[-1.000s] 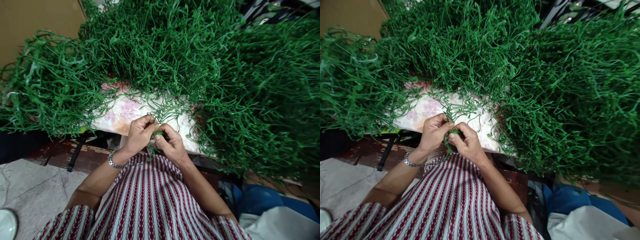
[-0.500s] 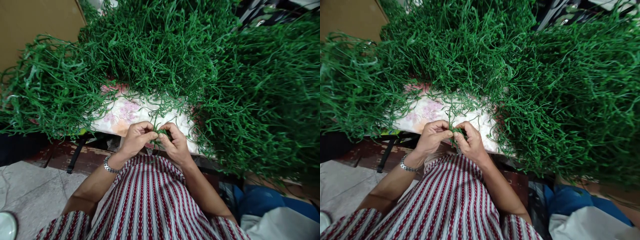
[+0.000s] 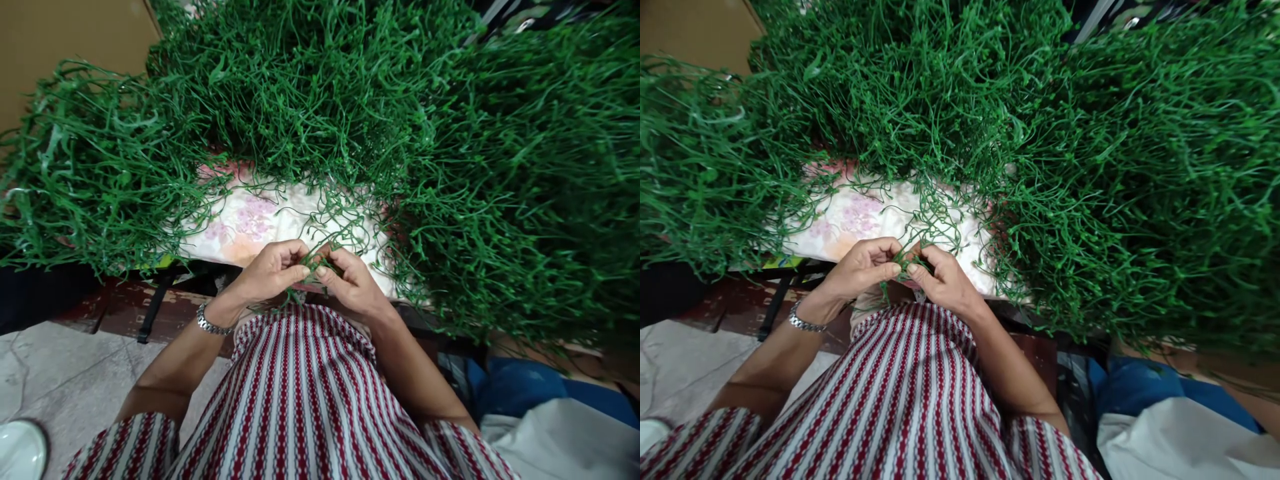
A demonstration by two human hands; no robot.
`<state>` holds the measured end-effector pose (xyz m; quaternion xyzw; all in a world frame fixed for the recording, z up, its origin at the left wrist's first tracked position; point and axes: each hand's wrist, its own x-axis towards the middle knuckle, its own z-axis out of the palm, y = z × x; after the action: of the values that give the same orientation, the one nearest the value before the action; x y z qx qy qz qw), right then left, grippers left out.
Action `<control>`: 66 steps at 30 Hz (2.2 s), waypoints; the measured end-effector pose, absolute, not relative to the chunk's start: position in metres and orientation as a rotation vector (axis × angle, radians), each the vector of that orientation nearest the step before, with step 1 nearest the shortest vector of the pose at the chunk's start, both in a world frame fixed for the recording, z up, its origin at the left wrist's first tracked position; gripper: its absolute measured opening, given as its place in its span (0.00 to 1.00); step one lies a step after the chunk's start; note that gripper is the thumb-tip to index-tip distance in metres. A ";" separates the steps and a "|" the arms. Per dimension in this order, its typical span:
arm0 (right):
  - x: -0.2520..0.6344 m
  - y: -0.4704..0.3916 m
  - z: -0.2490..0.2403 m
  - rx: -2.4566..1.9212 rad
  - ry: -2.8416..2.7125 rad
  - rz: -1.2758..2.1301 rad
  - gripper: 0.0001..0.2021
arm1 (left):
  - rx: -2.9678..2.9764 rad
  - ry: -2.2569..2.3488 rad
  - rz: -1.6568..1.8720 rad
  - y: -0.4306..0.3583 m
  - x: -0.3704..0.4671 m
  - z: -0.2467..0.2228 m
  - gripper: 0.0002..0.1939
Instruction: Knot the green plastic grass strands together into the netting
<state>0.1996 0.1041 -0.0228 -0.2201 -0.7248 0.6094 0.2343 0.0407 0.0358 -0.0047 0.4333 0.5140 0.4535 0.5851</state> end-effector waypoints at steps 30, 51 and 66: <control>0.208 0.099 -0.034 -0.515 -1.392 2.060 0.11 | 0.673 0.934 1.242 0.013 0.048 -0.012 0.12; 0.196 0.083 -0.029 -0.547 -2.067 1.420 0.17 | 0.425 0.906 1.506 0.034 0.067 -0.005 0.09; 0.213 0.091 -0.025 -0.107 -1.830 1.828 0.19 | 0.313 0.805 1.636 0.039 0.051 0.002 0.12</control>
<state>0.2132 0.0910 -0.0252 -0.0399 -0.6801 0.6794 0.2727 0.0505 0.0387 0.0018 0.1353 0.3477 0.7061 0.6019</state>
